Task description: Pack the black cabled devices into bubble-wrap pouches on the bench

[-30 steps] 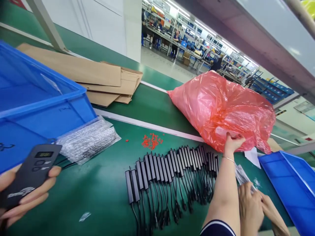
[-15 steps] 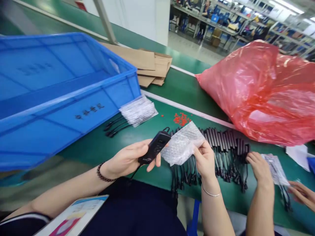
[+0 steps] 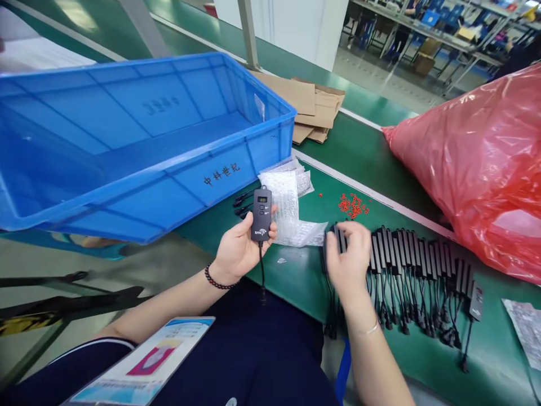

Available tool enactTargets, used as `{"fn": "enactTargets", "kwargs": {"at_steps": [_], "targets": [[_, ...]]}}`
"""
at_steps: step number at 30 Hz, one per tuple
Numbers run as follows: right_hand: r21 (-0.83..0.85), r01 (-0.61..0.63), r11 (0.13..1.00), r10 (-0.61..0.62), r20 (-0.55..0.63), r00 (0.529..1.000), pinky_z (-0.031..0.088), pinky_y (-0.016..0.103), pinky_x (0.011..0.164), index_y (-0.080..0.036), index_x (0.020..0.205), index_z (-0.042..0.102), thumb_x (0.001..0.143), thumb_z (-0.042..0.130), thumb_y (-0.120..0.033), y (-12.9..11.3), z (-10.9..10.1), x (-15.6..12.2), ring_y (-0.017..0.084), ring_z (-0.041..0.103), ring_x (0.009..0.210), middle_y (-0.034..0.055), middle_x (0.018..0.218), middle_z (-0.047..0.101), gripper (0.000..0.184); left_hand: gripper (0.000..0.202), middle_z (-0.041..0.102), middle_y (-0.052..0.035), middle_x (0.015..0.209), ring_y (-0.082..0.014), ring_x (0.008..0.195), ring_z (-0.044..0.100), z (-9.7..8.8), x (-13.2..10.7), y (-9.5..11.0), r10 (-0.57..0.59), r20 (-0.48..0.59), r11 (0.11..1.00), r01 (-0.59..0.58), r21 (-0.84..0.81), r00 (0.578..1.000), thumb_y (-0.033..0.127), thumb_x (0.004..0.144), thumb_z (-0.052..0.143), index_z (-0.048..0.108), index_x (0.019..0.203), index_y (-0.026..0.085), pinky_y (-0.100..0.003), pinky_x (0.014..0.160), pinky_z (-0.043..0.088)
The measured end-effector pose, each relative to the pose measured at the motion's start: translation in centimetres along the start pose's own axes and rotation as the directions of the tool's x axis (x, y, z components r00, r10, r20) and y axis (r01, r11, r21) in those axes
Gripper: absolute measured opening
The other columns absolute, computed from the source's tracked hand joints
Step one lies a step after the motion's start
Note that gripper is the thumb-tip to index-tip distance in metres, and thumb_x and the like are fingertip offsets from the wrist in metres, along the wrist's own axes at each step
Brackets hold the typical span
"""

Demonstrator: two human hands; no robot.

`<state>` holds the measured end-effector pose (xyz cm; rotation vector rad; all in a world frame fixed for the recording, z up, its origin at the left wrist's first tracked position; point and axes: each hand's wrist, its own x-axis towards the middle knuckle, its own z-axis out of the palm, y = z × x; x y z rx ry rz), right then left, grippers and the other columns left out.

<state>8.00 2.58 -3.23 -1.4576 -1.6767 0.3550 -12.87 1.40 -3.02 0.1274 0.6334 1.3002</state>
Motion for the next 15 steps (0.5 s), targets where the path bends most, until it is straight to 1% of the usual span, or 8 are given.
{"fn": "enactTargets", "kwargs": {"at_steps": [2, 4, 5, 6, 8, 10, 13, 15], "targets": [[0.221, -0.148, 0.964, 0.07, 0.327, 0.942, 0.05, 0.036, 0.082, -0.019, 0.102, 0.057, 0.085, 0.058, -0.034, -2.5, 0.9, -2.3, 0.018, 0.059, 0.086, 0.0066, 0.093, 0.062, 0.023, 0.037, 0.066, -0.0086, 0.087, -0.0121, 0.072, 0.061, 0.2, -0.3, -1.1, 0.015, 0.036, 0.999, -0.014, -0.037, 0.999, 0.034, 0.095, 0.042, 0.057, 0.121, 0.012, -0.022, 0.07, 0.052], [0.397, -0.436, 0.808, 0.11, 0.624, 0.773, 0.05, 0.028, 0.063, -0.02, 0.103, 0.052, 0.09, 0.052, -0.04, -4.1, 2.1, -4.0, 0.013, 0.058, 0.067, 0.0012, 0.079, 0.06, 0.024, 0.038, 0.067, -0.0094, 0.094, -0.0138, 0.079, 0.063, 0.5, -0.5, -2.1, 0.004, 0.109, 1.0, -0.003, -0.008, 0.994, 0.036, 0.092, 0.049, 0.057, 0.121, 0.013, -0.023, 0.073, 0.052], [0.445, -0.558, 0.701, 0.128, 0.69, 0.712, 0.044, 0.023, 0.052, -0.021, 0.097, 0.051, 0.091, 0.049, -0.042, -4.4, 2.5, -4.6, 0.01, 0.053, 0.055, -0.0023, 0.07, 0.054, 0.023, 0.039, 0.066, -0.0103, 0.1, -0.0158, 0.085, 0.064, 0.6, -0.5, -2.4, 0.012, 0.146, 1.0, -0.015, 0.02, 0.989, 0.036, 0.09, 0.053, 0.058, 0.12, 0.013, -0.025, 0.075, 0.053], [0.492, -0.632, 0.599, 0.16, 0.7, 0.696, 0.035, 0.019, 0.044, -0.021, 0.09, 0.05, 0.092, 0.048, -0.044, -4.5, 2.8, -4.8, 0.007, 0.043, 0.046, -0.0056, 0.062, 0.046, 0.023, 0.038, 0.065, -0.0108, 0.107, -0.0181, 0.092, 0.064, 0.6, -0.4, -2.5, 0.04, 0.177, 0.998, -0.049, 0.049, 0.983, 0.035, 0.087, 0.057, 0.058, 0.118, 0.013, -0.027, 0.079, 0.053], [0.61, -0.643, 0.463, 0.24, 0.611, 0.754, 0.019, 0.017, 0.038, -0.02, 0.077, 0.048, 0.091, 0.05, -0.044, -4.1, 2.5, -4.7, 0.004, 0.024, 0.041, -0.0087, 0.055, 0.029, 0.028, 0.037, 0.064, -0.0092, 0.113, -0.0204, 0.102, 0.062, 0.6, -0.1, -2.2, 0.16, 0.194, 0.979, -0.181, 0.092, 0.968, 0.028, 0.081, 0.066, 0.057, 0.115, 0.016, -0.031, 0.087, 0.051], [0.72, -0.546, 0.429, 0.28, 0.469, 0.838, 0.017, 0.017, 0.04, -0.019, 0.075, 0.052, 0.089, 0.055, -0.041, -3.7, 1.5, -4.3, 0.005, 0.019, 0.043, -0.0088, 0.053, 0.024, 0.026, 0.043, 0.066, -0.0058, 0.104, -0.0187, 0.1, 0.064, 0.3, 0.5, -1.4, 0.252, 0.149, 0.953, -0.272, 0.136, 0.956, 0.018, 0.074, 0.073, 0.055, 0.113, 0.019, -0.03, 0.088, 0.05], [0.759, -0.454, 0.467, 0.309, 0.341, 0.888, 0.02, 0.018, 0.041, -0.018, 0.086, 0.061, 0.089, 0.056, -0.039, -3.7, -0.2, -4.0, 0.006, 0.023, 0.045, -0.0072, 0.053, 0.029, 0.021, 0.037, 0.066, -0.0002, 0.08, -0.0093, 0.065, 0.064, -0.4, 1.5, 0.1, 0.217, 0.068, 0.951, -0.226, 0.209, 0.974, 0.015, 0.067, 0.077, 0.057, 0.097, 0.016, -0.018, 0.06, 0.049], [0.737, -0.445, 0.509, 0.329, 0.311, 0.892, 0.021, 0.019, 0.041, -0.018, 0.089, 0.064, 0.09, 0.054, -0.039, -3.9, -0.8, -4.3, 0.006, 0.025, 0.045, -0.0061, 0.054, 0.032, 0.023, 0.027, 0.063, 0.0021, 0.075, -0.0023, 0.046, 0.05, -0.8, 1.9, 0.9, 0.205, 0.063, 0.946, -0.214, 0.243, 0.977, 0.019, 0.067, 0.077, 0.058, 0.086, 0.014, -0.014, 0.042, 0.034]]}}
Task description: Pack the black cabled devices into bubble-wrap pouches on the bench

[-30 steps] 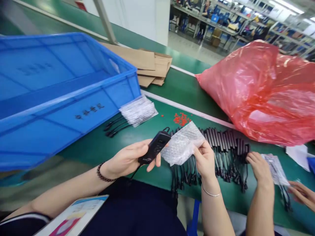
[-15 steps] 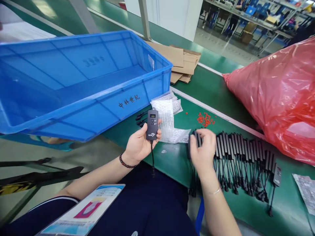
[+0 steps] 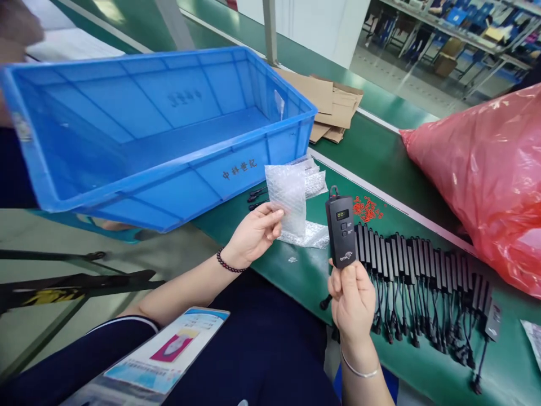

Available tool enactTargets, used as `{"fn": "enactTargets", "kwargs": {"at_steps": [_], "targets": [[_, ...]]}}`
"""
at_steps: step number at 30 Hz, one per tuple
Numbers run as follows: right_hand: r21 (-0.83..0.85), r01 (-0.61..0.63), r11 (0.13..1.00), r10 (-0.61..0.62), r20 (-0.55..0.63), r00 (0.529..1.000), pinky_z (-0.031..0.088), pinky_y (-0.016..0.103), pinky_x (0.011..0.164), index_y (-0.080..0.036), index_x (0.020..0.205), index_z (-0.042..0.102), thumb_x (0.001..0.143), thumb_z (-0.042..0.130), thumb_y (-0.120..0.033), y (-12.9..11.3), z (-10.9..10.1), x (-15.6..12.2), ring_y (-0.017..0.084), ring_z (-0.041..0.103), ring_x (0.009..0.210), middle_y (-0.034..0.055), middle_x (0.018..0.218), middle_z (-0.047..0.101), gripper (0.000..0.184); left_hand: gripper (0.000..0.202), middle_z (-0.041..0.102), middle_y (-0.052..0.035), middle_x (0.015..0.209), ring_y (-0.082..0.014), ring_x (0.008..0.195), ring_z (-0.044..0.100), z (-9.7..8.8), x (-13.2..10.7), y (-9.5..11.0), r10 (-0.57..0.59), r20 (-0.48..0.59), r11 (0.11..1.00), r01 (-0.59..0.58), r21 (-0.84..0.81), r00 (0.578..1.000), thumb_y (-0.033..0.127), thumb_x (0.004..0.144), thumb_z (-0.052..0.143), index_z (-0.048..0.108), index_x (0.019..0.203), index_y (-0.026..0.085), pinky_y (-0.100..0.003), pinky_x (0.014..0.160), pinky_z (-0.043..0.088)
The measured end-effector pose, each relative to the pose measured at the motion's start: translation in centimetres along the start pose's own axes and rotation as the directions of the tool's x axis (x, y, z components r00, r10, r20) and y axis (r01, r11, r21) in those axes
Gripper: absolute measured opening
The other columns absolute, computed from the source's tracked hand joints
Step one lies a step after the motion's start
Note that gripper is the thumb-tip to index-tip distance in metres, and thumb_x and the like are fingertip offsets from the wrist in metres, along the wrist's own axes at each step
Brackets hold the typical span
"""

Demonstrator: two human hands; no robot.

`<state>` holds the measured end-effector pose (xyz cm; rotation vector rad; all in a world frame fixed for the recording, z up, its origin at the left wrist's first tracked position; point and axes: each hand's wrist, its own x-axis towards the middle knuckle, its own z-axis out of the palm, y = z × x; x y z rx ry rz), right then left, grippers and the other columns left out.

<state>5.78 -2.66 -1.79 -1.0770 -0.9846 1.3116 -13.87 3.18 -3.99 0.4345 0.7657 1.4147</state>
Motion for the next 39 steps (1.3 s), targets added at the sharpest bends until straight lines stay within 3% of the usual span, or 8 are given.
{"fn": "enactTargets", "kwargs": {"at_steps": [4, 10, 18, 24, 31, 33, 37, 39], "targets": [[-0.09, -0.009, 0.996, 0.006, -0.031, 0.999, 0.024, 0.02, 0.041, -0.018, 0.08, 0.06, 0.091, 0.053, -0.039, 0.7, -0.3, -1.2, 0.006, 0.029, 0.045, -0.0047, 0.055, 0.037, 0.024, 0.021, 0.063, 0.0011, 0.075, -0.0026, 0.051, 0.045, -0.4, 0.5, 0.7, 0.116, -0.035, 0.991, -0.113, 0.076, 0.993, 0.026, 0.073, 0.075, 0.062, 0.086, 0.015, -0.015, 0.043, 0.03], [-0.201, -0.007, 0.98, 0.003, -0.02, 1.0, 0.024, 0.021, 0.041, -0.019, 0.076, 0.052, 0.092, 0.052, -0.037, 2.5, -1.6, -2.1, 0.007, 0.033, 0.046, -0.0042, 0.057, 0.039, 0.023, 0.031, 0.067, -0.0017, 0.091, -0.0121, 0.085, 0.06, 0.2, 0.8, 0.8, 0.172, -0.061, 0.98, -0.177, -0.094, 0.983, 0.029, 0.069, 0.08, 0.065, 0.093, 0.015, -0.023, 0.077, 0.046], [-0.381, 0.066, 0.922, -0.046, 0.063, 0.997, 0.03, 0.023, 0.045, -0.019, 0.075, 0.053, 0.092, 0.051, -0.035, 2.8, -1.6, -2.7, 0.009, 0.037, 0.05, -0.0037, 0.057, 0.04, 0.024, 0.035, 0.066, -0.0013, 0.086, -0.0139, 0.083, 0.063, 0.8, 0.7, 0.1, 0.247, -0.134, 0.96, -0.261, -0.105, 0.96, 0.032, 0.065, 0.082, 0.063, 0.089, 0.015, -0.028, 0.081, 0.049], [-0.515, 0.065, 0.855, -0.025, 0.084, 0.996, 0.031, 0.023, 0.048, -0.019, 0.071, 0.05, 0.094, 0.048, -0.036, 2.5, -1.5, -2.2, 0.009, 0.038, 0.051, -0.0034, 0.057, 0.042, 0.029, 0.031, 0.067, -0.0057, 0.088, -0.016, 0.08, 0.063, 0.0, -0.1, 0.1, 0.053, 0.114, 0.998, -0.055, 0.013, 0.992, 0.031, 0.07, 0.078, 0.065, 0.092, 0.014, -0.027, 0.071, 0.053], [-0.61, 0.05, 0.791, -0.054, 0.011, 0.998, 0.034, 0.021, 0.046, -0.019, 0.067, 0.05, 0.091, 0.051, -0.041, 3.0, -0.7, -1.4, 0.009, 0.041, 0.047, -0.0038, 0.054, 0.046, 0.032, 0.024, 0.068, -0.0087, 0.083, -0.0192, 0.079, 0.064, -0.6, -1.2, -0.8, -0.218, 0.388, 0.932, 0.074, 0.354, 0.895, 0.026, 0.068, 0.079, 0.068, 0.084, 0.011, -0.03, 0.074, 0.051], [-0.635, 0.044, 0.771, -0.036, 0.025, 0.999, 0.038, 0.022, 0.048, -0.019, 0.07, 0.052, 0.091, 0.051, -0.041, 3.0, -0.6, -1.2, 0.01, 0.048, 0.047, -0.0026, 0.056, 0.052, 0.031, 0.022, 0.068, -0.009, 0.084, -0.0195, 0.08, 0.064, -0.6, -1.4, -0.9, -0.24, 0.4, 0.919, 0.074, 0.388, 0.885, 0.027, 0.071, 0.076, 0.068, 0.083, 0.012, -0.03, 0.074, 0.051], [-0.724, 0.138, 0.676, 0.035, 0.218, 0.975, 0.046, 0.024, 0.06, -0.02, 0.083, 0.06, 0.093, 0.048, -0.036, 2.8, -0.2, -1.2, 0.013, 0.062, 0.061, 0.0009, 0.069, 0.065, 0.022, 0.03, 0.068, -0.0075, 0.087, -0.0162, 0.076, 0.063, -0.7, -1.4, -0.5, -0.066, 0.265, 0.95, -0.021, 0.313, 0.962, 0.025, 0.07, 0.076, 0.064, 0.096, 0.014, -0.026, 0.069, 0.051], [-0.765, 0.205, 0.61, 0.023, 0.276, 0.961, 0.044, 0.024, 0.058, -0.021, 0.078, 0.06, 0.094, 0.046, -0.032, 2.7, 0.2, -1.5, 0.012, 0.059, 0.057, -0.0007, 0.064, 0.062, 0.024, 0.031, 0.068, -0.007, 0.085, -0.0155, 0.072, 0.063, -0.8, -1.4, -0.3, -0.084, 0.252, 0.935, -0.011, 0.355, 0.964, 0.023, 0.069, 0.077, 0.063, 0.095, 0.013, -0.025, 0.065, 0.051]]}}
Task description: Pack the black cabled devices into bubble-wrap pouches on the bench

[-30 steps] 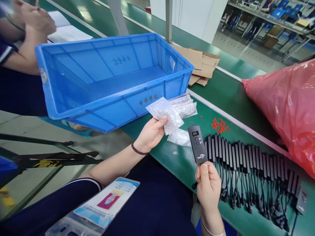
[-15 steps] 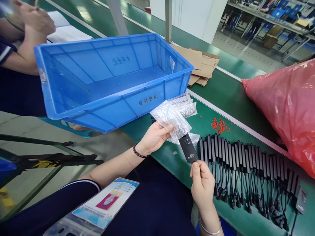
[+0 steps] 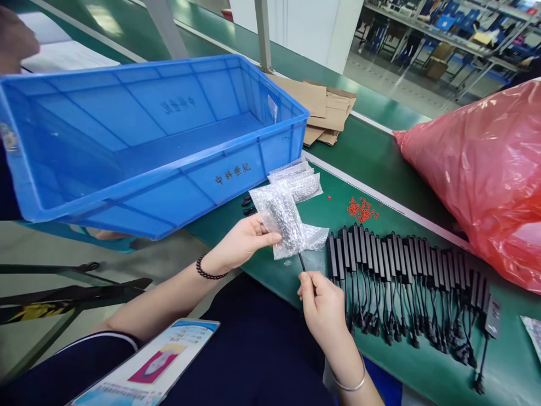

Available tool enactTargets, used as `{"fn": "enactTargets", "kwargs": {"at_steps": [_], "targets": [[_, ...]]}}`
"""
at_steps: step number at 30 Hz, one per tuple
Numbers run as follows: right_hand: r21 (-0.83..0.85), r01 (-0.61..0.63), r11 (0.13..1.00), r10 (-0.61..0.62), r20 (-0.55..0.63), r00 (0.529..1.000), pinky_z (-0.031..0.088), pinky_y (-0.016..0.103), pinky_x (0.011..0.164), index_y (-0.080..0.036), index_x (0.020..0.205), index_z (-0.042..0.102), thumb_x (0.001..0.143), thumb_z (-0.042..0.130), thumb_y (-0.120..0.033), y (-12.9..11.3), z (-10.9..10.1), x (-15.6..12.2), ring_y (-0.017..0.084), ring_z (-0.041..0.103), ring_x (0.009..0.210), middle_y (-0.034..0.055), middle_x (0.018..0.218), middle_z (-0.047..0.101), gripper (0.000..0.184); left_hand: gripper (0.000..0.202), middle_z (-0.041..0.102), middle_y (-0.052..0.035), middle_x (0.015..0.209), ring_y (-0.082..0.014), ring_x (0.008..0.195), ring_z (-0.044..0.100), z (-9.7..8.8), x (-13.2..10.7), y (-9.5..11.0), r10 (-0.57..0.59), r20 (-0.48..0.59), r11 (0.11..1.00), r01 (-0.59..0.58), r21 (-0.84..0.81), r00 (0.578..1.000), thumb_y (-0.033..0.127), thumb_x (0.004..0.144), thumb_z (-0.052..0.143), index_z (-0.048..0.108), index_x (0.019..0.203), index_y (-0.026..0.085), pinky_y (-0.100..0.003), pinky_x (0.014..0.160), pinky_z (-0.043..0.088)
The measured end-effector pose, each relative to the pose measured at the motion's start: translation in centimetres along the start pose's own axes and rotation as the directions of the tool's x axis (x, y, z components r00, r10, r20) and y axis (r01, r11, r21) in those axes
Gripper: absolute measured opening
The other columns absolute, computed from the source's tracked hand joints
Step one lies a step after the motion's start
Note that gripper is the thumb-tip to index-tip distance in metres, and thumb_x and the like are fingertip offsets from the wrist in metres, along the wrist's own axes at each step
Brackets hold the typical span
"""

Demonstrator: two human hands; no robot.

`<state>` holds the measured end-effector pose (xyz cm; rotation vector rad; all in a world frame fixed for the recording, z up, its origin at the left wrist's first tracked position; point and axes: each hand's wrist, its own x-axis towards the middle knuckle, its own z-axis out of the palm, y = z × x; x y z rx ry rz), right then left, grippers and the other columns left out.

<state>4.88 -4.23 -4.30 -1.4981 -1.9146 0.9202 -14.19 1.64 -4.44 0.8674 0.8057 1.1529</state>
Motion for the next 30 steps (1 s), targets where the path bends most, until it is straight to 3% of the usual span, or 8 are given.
{"fn": "enactTargets", "kwargs": {"at_steps": [4, 7, 12, 16, 20, 24, 27, 30], "targets": [[-0.117, 0.156, 0.981, -0.146, 0.09, 0.985, 0.042, 0.025, 0.058, -0.021, 0.07, 0.058, 0.094, 0.046, -0.028, -0.8, 0.1, 0.8, 0.013, 0.058, 0.056, -0.0002, 0.063, 0.062, 0.029, 0.025, 0.068, -0.0071, 0.081, -0.0157, 0.066, 0.061, -0.7, 0.2, 1.5, -0.103, 0.167, 0.99, 0.085, 0.11, 0.981, 0.022, 0.071, 0.074, 0.065, 0.092, 0.013, -0.026, 0.059, 0.05], [-0.325, 0.235, 0.916, -0.208, 0.116, 0.971, 0.046, 0.029, 0.068, -0.022, 0.085, 0.065, 0.093, 0.049, -0.029, -0.5, -0.9, 2.9, 0.019, 0.064, 0.076, 0.0039, 0.081, 0.07, 0.019, 0.018, 0.067, -0.0065, 0.077, -0.0142, 0.066, 0.06, -2.1, 1.7, 4.9, 0.006, 0.092, 0.987, -0.021, 0.157, 0.996, 0.022, 0.073, 0.071, 0.068, 0.087, 0.011, -0.023, 0.061, 0.047], [-0.729, 0.324, 0.603, -0.31, 0.16, 0.937, 0.031, 0.052, 0.105, -0.015, 0.11, 0.064, 0.084, 0.052, -0.008, 2.0, -1.5, 7.1, 0.034, 0.043, 0.127, 0.0135, 0.12, 0.064, 0.029, 0.015, 0.062, -0.006, 0.069, -0.0135, 0.058, 0.054, -3.4, 6.9, 10.4, -0.011, 0.196, 0.888, -0.081, 0.452, 0.98, 0.019, 0.067, 0.068, 0.07, 0.077, 0.008, -0.023, 0.054, 0.04], [-0.779, 0.351, 0.52, -0.346, 0.184, 0.92, 0.021, 0.054, 0.111, -0.016, 0.087, 0.066, 0.087, 0.046, -0.006, 2.6, -1.2, 8.0, 0.029, 0.051, 0.12, 0.0083, 0.09, 0.072, 0.022, 0.007, 0.056, -0.0013, 0.062, -0.0111, 0.055, 0.046, -2.4, 11.3, 9.8, -0.239, 0.284, 0.519, -0.125, 0.845, 0.929, 0.014, 0.069, 0.059, 0.065, 0.069, 0.012, -0.023, 0.055, 0.033], [-0.741, 0.351, 0.572, -0.496, 0.029, 0.868, 0.032, 0.047, 0.107, -0.019, 0.093, 0.065, 0.088, 0.049, -0.011, 1.7, -2.9, 6.0, 0.024, 0.054, 0.113, 0.0052, 0.107, 0.069, 0.019, 0.01, 0.054, -0.0021, 0.062, -0.0139, 0.06, 0.047, -2.0, 14.2, 6.8, -0.265, 0.202, 0.073, -0.19, 0.979, 0.943, 0.011, 0.072, 0.052, 0.059, 0.065, 0.014, -0.026, 0.058, 0.033], [-0.669, 0.33, 0.666, -0.534, -0.119, 0.837, 0.048, 0.04, 0.089, -0.02, 0.093, 0.066, 0.084, 0.053, -0.007, 1.9, -5.3, 3.9, 0.023, 0.055, 0.102, 0.0087, 0.106, 0.065, 0.02, 0.017, 0.06, -0.0132, 0.089, -0.0247, 0.088, 0.054, -1.5, 13.4, 4.6, -0.088, 0.128, -0.043, -0.132, 0.99, 0.988, 0.014, 0.076, 0.054, 0.062, 0.09, 0.009, -0.032, 0.075, 0.039], [-0.583, 0.359, 0.729, -0.571, -0.229, 0.788, 0.051, 0.04, 0.085, -0.021, 0.092, 0.066, 0.081, 0.055, -0.005, 2.4, -5.9, 3.8, 0.023, 0.055, 0.099, 0.0089, 0.101, 0.062, 0.022, 0.038, 0.056, -0.0158, 0.109, -0.026, 0.103, 0.051, -0.1, 10.5, 3.7, 0.111, 0.197, 0.105, -0.208, 0.972, 0.974, 0.024, 0.08, 0.059, 0.055, 0.115, 0.009, -0.036, 0.087, 0.04], [-0.529, 0.408, 0.744, -0.611, -0.293, 0.736, 0.05, 0.04, 0.087, -0.024, 0.094, 0.065, 0.081, 0.055, -0.004, 2.4, -5.6, 4.4, 0.022, 0.057, 0.102, 0.0074, 0.103, 0.061, 0.026, 0.037, 0.06, -0.0071, 0.086, -0.0169, 0.078, 0.057, 1.3, 7.3, 2.9, -0.246, 0.352, 0.611, -0.137, 0.78, 0.903, 0.042, 0.079, 0.063, 0.06, 0.101, 0.012, -0.029, 0.072, 0.045]]}}
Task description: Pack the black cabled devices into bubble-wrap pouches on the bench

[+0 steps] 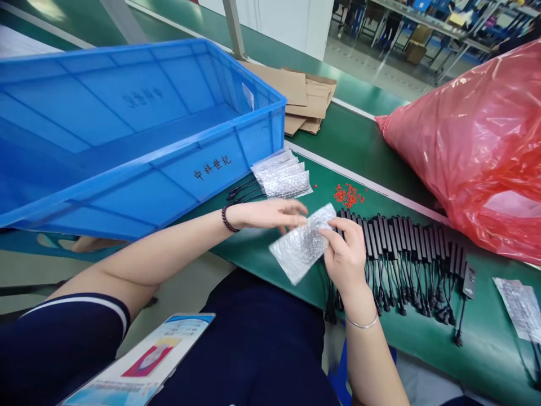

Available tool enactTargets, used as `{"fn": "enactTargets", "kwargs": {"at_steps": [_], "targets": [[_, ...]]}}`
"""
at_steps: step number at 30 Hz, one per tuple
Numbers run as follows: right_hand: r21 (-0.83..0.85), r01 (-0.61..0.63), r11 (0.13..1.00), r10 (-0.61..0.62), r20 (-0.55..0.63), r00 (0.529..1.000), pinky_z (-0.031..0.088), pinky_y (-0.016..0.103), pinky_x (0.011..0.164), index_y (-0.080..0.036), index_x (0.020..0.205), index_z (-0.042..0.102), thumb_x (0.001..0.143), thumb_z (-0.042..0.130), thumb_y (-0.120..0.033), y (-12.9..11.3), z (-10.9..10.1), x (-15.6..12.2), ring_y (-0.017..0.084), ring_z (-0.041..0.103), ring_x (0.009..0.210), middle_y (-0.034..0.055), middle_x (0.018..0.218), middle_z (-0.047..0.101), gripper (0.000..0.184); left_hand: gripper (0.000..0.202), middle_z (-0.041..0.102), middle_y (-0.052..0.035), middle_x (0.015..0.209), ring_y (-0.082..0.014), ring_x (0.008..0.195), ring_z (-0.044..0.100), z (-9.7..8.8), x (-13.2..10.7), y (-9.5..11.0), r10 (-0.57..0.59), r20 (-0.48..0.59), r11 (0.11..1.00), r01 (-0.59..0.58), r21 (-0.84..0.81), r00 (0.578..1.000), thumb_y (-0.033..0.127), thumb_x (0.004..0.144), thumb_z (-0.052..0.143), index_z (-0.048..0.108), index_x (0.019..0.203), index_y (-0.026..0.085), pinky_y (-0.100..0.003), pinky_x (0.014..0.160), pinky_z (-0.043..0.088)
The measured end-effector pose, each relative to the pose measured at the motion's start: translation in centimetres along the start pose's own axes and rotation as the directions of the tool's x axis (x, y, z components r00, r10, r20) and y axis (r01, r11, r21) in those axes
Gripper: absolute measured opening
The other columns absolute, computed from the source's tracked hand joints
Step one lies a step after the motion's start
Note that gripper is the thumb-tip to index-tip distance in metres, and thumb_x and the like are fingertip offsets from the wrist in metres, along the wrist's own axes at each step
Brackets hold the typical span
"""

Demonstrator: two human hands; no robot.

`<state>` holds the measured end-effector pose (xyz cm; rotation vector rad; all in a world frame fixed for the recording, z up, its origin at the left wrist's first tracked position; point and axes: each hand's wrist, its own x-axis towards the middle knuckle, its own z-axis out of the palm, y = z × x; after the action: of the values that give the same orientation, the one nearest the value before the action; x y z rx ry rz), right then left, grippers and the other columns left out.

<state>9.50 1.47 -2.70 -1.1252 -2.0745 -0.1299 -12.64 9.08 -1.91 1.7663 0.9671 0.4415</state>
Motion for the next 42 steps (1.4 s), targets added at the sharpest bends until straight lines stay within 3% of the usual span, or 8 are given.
{"fn": "enactTargets", "kwargs": {"at_steps": [3, 8, 13, 19, 24, 29, 34, 42], "targets": [[0.0, -0.058, 0.998, 0.058, -0.027, 0.998, 0.05, 0.039, 0.088, -0.023, 0.104, 0.062, 0.083, 0.057, -0.01, 0.0, 0.1, 0.3, 0.022, 0.058, 0.105, 0.0095, 0.113, 0.06, 0.025, 0.028, 0.055, 0.0001, 0.066, -0.0077, 0.056, 0.049, 1.4, -1.7, -0.4, -0.063, 0.216, 0.842, 0.168, -0.512, 0.974, 0.036, 0.074, 0.07, 0.058, 0.084, 0.013, -0.02, 0.053, 0.038], [-0.274, -0.305, 0.912, 0.382, 0.298, 0.875, 0.044, 0.027, 0.057, -0.02, 0.088, 0.062, 0.088, 0.056, -0.032, -0.3, -1.7, -2.1, 0.017, 0.063, 0.066, 0.0032, 0.077, 0.067, 0.014, 0.022, 0.061, -0.0014, 0.075, -0.009, 0.065, 0.057, 1.0, -3.8, -2.9, -0.159, -0.077, 0.596, 0.034, -0.803, 0.984, 0.024, 0.072, 0.073, 0.058, 0.083, 0.013, -0.021, 0.062, 0.047], [-0.574, -0.181, 0.798, 0.526, 0.518, 0.675, 0.023, 0.026, 0.046, -0.018, 0.07, 0.062, 0.087, 0.056, -0.041, -2.2, -1.4, -5.9, 0.014, 0.057, 0.05, 0.003, 0.064, 0.064, 0.029, 0.023, 0.065, -0.0033, 0.079, -0.0131, 0.07, 0.062, 0.5, -5.3, -3.6, -0.26, -0.315, 0.451, -0.174, -0.876, 0.913, 0.009, 0.062, 0.071, 0.061, 0.083, 0.011, -0.025, 0.068, 0.05], [-0.254, -0.503, 0.826, 0.563, 0.356, 0.746, 0.034, 0.024, 0.052, -0.018, 0.071, 0.061, 0.089, 0.055, -0.036, -2.5, -2.4, -5.9, 0.012, 0.055, 0.055, -0.0004, 0.061, 0.059, 0.026, 0.031, 0.058, 0.0011, 0.068, -0.0104, 0.058, 0.054, 1.6, -6.1, -3.5, -0.23, -0.376, 0.381, -0.272, -0.883, 0.898, 0.007, 0.063, 0.066, 0.059, 0.092, 0.015, -0.024, 0.058, 0.044], [0.274, -0.697, 0.663, 0.662, 0.22, 0.716, 0.04, 0.022, 0.053, -0.019, 0.077, 0.061, 0.088, 0.058, -0.032, -3.4, -3.5, -4.5, 0.01, 0.05, 0.054, -0.0025, 0.061, 0.055, 0.017, 0.042, 0.044, 0.0027, 0.061, -0.0069, 0.052, 0.038, 6.1, -6.9, -3.1, -0.007, 0.005, 0.298, 0.007, -0.954, 1.0, 0.042, 0.067, 0.074, 0.061, 0.093, 0.012, -0.021, 0.05, 0.031], [0.347, -0.57, 0.745, 0.455, 0.361, 0.814, 0.039, 0.022, 0.053, -0.018, 0.068, 0.055, 0.087, 0.058, -0.024, -6.5, -0.7, -3.8, 0.009, 0.047, 0.053, -0.0033, 0.059, 0.05, 0.021, 0.063, 0.053, 0.0005, 0.076, -0.0069, 0.062, 0.043, 9.6, -5.8, -0.9, -0.073, -0.186, 0.396, -0.143, -0.907, 0.98, 0.04, 0.067, 0.079, 0.054, 0.121, 0.018, -0.019, 0.055, 0.032], [0.35, -0.414, 0.84, 0.207, 0.497, 0.842, 0.037, 0.022, 0.051, -0.018, 0.065, 0.054, 0.087, 0.056, -0.02, -7.4, -0.5, -2.6, 0.008, 0.047, 0.051, -0.0036, 0.056, 0.05, 0.023, 0.062, 0.063, -0.0049, 0.077, -0.0076, 0.056, 0.047, 8.6, -5.7, -0.3, -0.146, -0.084, 0.317, -0.034, -0.948, 0.986, 0.051, 0.08, 0.064, 0.049, 0.129, 0.017, -0.019, 0.049, 0.031], [0.358, -0.329, 0.874, 0.294, 0.151, 0.944, 0.057, 0.034, 0.077, -0.02, 0.096, 0.064, 0.081, 0.064, -0.018, -4.4, -1.2, 1.1, 0.021, 0.062, 0.097, 0.0098, 0.108, 0.061, 0.015, 0.066, 0.063, -0.0059, 0.082, -0.0103, 0.058, 0.052, 8.1, -7.5, -1.0, -0.189, 0.061, 0.248, 0.108, -0.963, 0.98, 0.051, 0.076, 0.068, 0.048, 0.13, 0.019, -0.019, 0.048, 0.036]]}}
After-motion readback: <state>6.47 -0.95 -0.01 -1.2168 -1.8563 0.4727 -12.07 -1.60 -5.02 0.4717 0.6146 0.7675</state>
